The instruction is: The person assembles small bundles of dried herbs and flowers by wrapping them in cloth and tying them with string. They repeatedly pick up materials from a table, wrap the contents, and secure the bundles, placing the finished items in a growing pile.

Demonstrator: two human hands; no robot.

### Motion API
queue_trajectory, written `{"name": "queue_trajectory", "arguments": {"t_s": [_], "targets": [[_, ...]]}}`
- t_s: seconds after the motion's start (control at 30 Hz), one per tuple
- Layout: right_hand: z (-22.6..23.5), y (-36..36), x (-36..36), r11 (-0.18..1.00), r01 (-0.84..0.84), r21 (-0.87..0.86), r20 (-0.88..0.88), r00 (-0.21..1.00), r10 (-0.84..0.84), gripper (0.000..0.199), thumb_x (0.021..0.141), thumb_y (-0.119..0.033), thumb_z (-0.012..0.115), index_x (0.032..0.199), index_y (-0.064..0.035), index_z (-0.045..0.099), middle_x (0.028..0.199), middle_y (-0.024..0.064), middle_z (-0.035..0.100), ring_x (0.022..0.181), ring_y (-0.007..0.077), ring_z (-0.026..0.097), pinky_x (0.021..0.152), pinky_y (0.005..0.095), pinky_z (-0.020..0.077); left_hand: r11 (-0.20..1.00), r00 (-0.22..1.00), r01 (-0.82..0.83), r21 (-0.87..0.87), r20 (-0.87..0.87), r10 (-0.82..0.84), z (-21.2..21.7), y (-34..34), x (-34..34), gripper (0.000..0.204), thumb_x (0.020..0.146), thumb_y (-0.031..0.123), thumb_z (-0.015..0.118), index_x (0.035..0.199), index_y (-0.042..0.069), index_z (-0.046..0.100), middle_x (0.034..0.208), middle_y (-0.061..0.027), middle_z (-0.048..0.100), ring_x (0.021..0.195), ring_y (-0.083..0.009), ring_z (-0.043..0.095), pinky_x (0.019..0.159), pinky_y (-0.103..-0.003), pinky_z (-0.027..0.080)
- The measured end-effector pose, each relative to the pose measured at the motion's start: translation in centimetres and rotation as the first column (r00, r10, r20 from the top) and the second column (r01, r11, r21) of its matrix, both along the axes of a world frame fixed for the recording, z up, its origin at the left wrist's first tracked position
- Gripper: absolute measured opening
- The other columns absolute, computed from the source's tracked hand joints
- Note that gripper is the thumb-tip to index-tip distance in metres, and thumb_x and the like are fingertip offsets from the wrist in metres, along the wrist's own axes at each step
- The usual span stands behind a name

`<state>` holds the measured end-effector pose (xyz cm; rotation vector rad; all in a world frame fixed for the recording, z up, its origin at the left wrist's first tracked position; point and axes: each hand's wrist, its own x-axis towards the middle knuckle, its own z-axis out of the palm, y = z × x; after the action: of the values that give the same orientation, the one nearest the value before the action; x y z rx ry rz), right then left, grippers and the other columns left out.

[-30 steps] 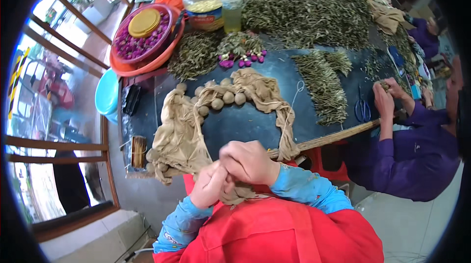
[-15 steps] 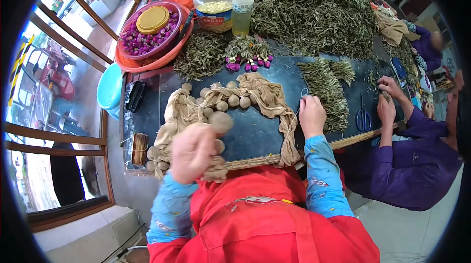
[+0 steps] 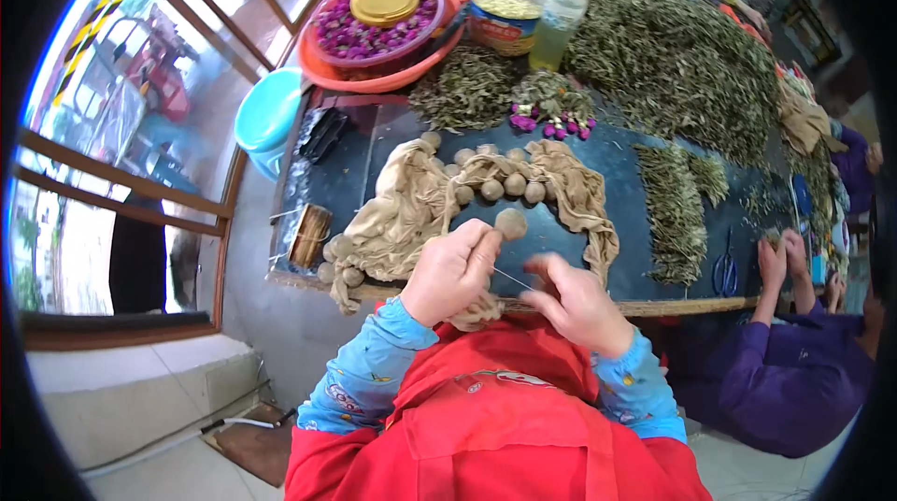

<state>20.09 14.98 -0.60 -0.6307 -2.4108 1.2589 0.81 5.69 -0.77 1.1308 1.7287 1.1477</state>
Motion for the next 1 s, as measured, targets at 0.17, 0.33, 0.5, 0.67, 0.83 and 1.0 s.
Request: {"name": "queue_trajectory", "arguments": {"t_s": [0.17,0.33,0.5,0.67,0.83,1.0], "targets": [[2.2,0.8,0.5,0.99,0.102,0.098,-0.1,0.991,-0.092,0.008,0.084,-0.001,0.07,0.091,-0.0025,0.068,0.082,0.0116,0.065,0.071,0.0249,0.064,0.065,0.0328,0.0497,0.921,0.789,0.264,0.286,-0.613,-0.036,-0.8,-1.3,0.4,0.009,0.083,0.012,0.066,0.075,0.009,0.062,0.069,-0.0058,0.058,0.068,-0.0268,0.059,0.091,-0.045,0.042],[-2.9,-0.7,-0.4,0.999,0.048,-0.007,-0.002,0.999,-0.048,0.012,0.086,0.001,0.063,0.098,-0.002,0.066,0.088,0.019,0.067,0.079,0.0301,0.068,0.068,0.0356,0.0518,0.904,0.879,0.223,0.365,-0.476,-0.024,-0.7,-0.9,1.3,0.003,0.085,0.009,0.061,0.082,0.008,0.06,0.072,-0.0073,0.056,0.072,-0.027,0.059,0.091,-0.045,0.041],[-0.6,0.5,-1.0,0.982,0.173,0.073,-0.117,0.979,-0.164,0.011,0.087,0.005,0.06,0.094,-0.0015,0.066,0.082,0.017,0.068,0.073,0.0315,0.069,0.064,0.0347,0.053,0.864,0.789,0.365,0.346,-0.608,-0.09,-2.3,-1.2,1.1,0.007,0.088,0.012,0.061,0.083,0.008,0.061,0.071,-0.0073,0.056,0.07,-0.0277,0.057,0.09,-0.044,0.041],[-1.3,-0.9,-0.7,0.957,-0.064,0.283,-0.111,0.989,0.099,0.012,0.085,0.001,0.06,0.093,-0.0041,0.067,0.08,0.0147,0.067,0.071,0.0334,0.067,0.061,0.041,0.0516,0.938,0.864,0.218,0.269,-0.501,-0.057,-2.0,-0.1,0.8,0.013,0.092,0.014,0.056,0.084,0.005,0.063,0.074,-0.0093,0.06,0.074,-0.0294,0.059,0.083,-0.04,0.045],[-1.5,2.1,-1.2,1.0,0.016,-0.021,0.023,1.0,-0.016,0.007,0.092,-0.008,0.062,0.093,-0.0019,0.065,0.076,0.0141,0.066,0.065,0.031,0.065,0.058,0.0371,0.0495,0.885,0.903,0.368,0.286,-0.339,-0.265,-2.2,-0.3,0.5,0.017,0.094,0.016,0.053,0.083,0.005,0.061,0.074,-0.0101,0.059,0.075,-0.0324,0.058,0.079,-0.04,0.046],[0.7,-0.6,0.4,0.91,-0.127,-0.394,0.074,0.983,0.169,0.014,0.091,-0.006,0.062,0.101,-0.0009,0.071,0.075,0.0136,0.067,0.057,0.0175,0.06,0.054,0.0303,0.0467,0.937,0.826,0.207,0.282,-0.564,-0.013,-2.1,0.7,0.5,0.015,0.093,0.016,0.055,0.083,0.006,0.061,0.074,-0.0082,0.06,0.075,-0.0304,0.06,0.083,-0.043,0.046]]}}
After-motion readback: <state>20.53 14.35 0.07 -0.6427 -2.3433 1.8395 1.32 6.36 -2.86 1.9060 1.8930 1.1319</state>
